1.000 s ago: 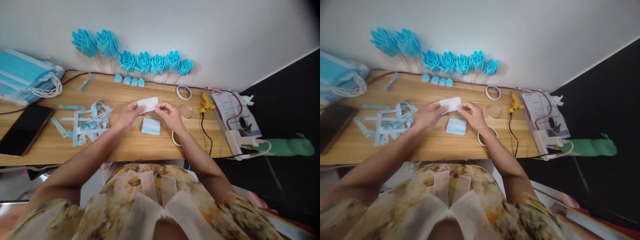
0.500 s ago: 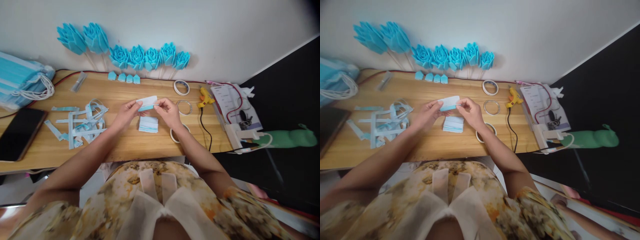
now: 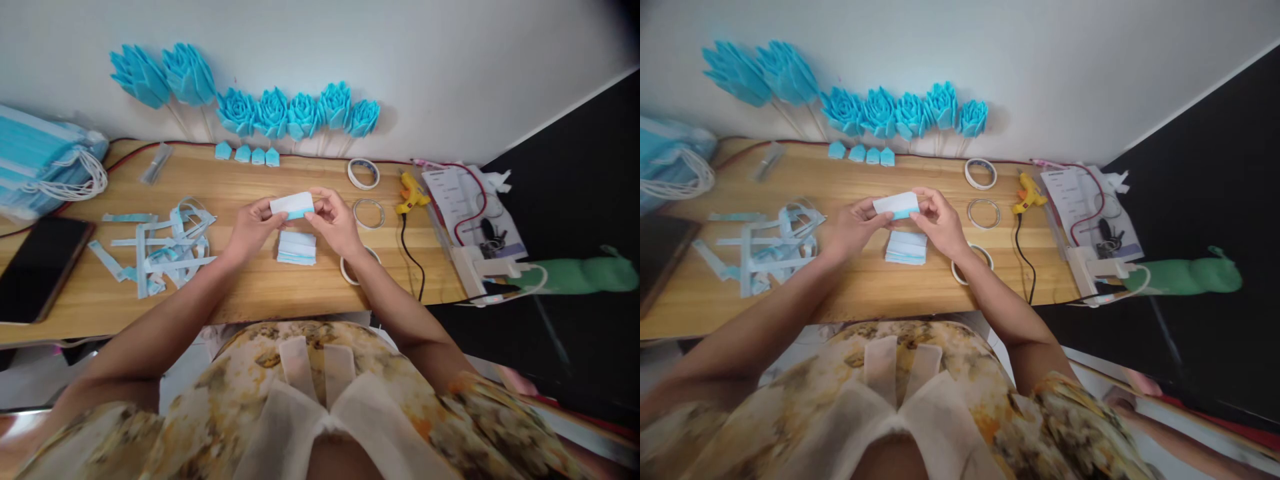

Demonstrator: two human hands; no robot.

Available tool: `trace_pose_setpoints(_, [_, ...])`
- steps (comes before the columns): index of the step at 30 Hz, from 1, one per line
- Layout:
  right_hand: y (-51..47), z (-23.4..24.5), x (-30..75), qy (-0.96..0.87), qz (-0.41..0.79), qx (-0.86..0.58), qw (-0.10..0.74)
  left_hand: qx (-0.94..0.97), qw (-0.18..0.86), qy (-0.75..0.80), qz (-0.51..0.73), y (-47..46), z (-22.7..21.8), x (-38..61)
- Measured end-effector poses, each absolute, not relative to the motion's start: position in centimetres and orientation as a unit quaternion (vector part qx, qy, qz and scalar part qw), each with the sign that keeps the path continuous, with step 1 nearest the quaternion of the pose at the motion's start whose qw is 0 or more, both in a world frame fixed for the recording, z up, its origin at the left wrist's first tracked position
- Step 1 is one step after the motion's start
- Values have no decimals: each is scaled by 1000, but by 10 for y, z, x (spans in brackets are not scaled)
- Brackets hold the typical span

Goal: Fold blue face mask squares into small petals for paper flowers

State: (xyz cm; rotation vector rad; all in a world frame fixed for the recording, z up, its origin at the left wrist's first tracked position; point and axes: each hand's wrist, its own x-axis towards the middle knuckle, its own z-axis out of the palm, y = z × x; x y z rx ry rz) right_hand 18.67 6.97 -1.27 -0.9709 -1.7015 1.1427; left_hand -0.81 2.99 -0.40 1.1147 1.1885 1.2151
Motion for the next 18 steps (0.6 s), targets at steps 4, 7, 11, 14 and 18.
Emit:
trace_pose_setpoints(4, [70, -12, 187, -660, 508, -382, 399, 460, 520, 507, 511, 29, -6, -6])
trace_pose_setpoints(7, [70, -13, 188, -664, 509, -390, 385, 464, 521, 509, 505, 29, -8, -4])
trace_pose_setpoints(11, [71, -15, 189, -675, 496, -388, 384, 473, 513, 496, 517, 30, -9, -4])
trace_pose_setpoints(14, [71, -16, 189, -684, 490, -390, 374, 475, 503, 478, 541, 31, -9, -4])
trace_pose_setpoints(18, [70, -14, 190, -689, 472, -407, 370, 481, 495, 471, 549, 33, -14, -4])
